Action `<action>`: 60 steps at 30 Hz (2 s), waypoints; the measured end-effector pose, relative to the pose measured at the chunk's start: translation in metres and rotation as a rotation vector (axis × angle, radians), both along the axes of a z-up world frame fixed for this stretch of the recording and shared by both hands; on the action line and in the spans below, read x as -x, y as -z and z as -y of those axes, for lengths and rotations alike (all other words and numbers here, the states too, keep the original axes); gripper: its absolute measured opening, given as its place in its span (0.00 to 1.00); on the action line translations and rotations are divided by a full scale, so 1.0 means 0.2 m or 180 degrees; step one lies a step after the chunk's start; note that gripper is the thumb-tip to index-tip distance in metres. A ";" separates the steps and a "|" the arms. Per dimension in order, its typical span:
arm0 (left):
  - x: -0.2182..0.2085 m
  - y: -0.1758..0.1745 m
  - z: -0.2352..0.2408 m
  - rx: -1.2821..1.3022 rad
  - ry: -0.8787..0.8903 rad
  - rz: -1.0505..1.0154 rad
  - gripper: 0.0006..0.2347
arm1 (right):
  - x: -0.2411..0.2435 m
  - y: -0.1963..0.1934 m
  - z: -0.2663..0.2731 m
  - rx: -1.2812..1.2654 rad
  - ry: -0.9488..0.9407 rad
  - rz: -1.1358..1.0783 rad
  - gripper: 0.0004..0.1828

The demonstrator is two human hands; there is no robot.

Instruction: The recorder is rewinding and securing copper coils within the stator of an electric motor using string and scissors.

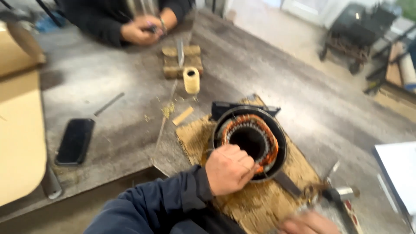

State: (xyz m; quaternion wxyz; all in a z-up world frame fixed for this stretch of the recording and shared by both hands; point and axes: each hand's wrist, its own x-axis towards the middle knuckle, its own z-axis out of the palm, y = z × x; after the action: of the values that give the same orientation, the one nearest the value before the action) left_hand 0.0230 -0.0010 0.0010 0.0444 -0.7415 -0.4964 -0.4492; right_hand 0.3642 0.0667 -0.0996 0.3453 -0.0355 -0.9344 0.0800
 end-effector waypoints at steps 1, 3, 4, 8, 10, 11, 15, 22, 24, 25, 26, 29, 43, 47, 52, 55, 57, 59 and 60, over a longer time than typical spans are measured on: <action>0.00 0.00 0.00 -0.0057 -0.0040 -0.0005 0.12 | 0.19 -0.25 -0.01 0.0064 0.0039 0.0068 0.14; -0.02 0.02 0.00 -0.0058 -0.0080 0.0092 0.11 | 0.46 -0.61 0.06 0.0181 0.0084 0.0241 0.14; -0.03 0.04 0.00 -0.0113 -0.0102 0.0123 0.11 | 0.55 -0.73 0.07 0.0335 -0.0048 0.0346 0.14; -0.02 0.10 -0.01 -0.0052 -0.0255 0.0003 0.07 | 0.90 -0.98 -0.01 0.0417 -0.0323 0.0812 0.13; -0.05 0.15 -0.01 -0.0038 -0.0248 0.0225 0.07 | 1.09 -1.03 -0.04 0.0422 -0.0403 0.0997 0.11; -0.06 0.17 -0.02 -0.0077 -0.0177 0.0377 0.09 | 1.19 -1.06 -0.06 0.0384 -0.0419 0.1107 0.10; -0.11 0.28 -0.06 -0.0236 0.0043 0.0853 0.17 | 1.60 -0.97 -0.10 0.0064 -0.0667 0.2217 0.10; -0.14 0.41 -0.10 0.0378 0.0771 0.1221 0.15 | 1.91 -0.51 -0.13 -0.0660 -0.0608 0.3784 0.09; -0.17 0.43 -0.09 0.0329 0.0837 0.1184 0.16 | 1.91 -0.45 -0.14 -0.0547 -0.0606 0.4026 0.09; -0.19 0.47 -0.10 0.0243 0.0800 0.1206 0.17 | 1.91 -0.44 -0.15 -0.0488 -0.0718 0.4124 0.09; -0.22 0.51 -0.10 0.0156 0.0764 0.1229 0.18 | 1.90 -0.42 -0.17 -0.0427 -0.0831 0.4219 0.12; -0.19 0.43 -0.09 0.0200 0.0762 0.1086 0.18 | 1.91 -0.37 -0.19 -0.0278 -0.0953 0.4289 0.08; 0.08 0.15 -0.03 -0.0257 0.0478 0.0191 0.07 | 1.61 -1.14 -0.41 -0.1019 -0.1171 0.1294 0.10; 0.13 0.04 -0.02 0.0073 0.0643 0.0455 0.08 | 1.07 -1.30 -0.39 -0.0195 0.0638 0.1374 0.07; 0.19 -0.10 -0.10 0.0712 0.1028 0.0240 0.10 | 0.45 -1.03 -0.32 0.1880 0.0734 0.0956 0.05; 0.21 -0.16 -0.16 0.1000 0.1298 -0.0161 0.12 | 0.40 -0.91 -0.24 0.2537 0.0305 0.0533 0.06; 0.24 -0.21 -0.20 0.1130 0.1348 -0.0390 0.13 | 0.41 -0.86 -0.20 0.2599 0.0062 0.0372 0.08; 0.28 -0.26 -0.24 0.1046 0.1597 -0.0474 0.13 | 0.43 -0.80 -0.16 0.2787 -0.0031 0.0190 0.11; 0.28 -0.26 -0.24 0.1081 0.1592 -0.0499 0.13 | 0.43 -0.77 -0.17 0.2814 -0.0049 0.0159 0.11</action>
State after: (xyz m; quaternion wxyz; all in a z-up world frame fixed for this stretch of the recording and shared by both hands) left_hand -0.0326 0.0479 0.0524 -0.1538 -0.8698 -0.3616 -0.2983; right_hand 0.2791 0.1003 0.0553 0.2736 -0.1748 -0.8187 0.4737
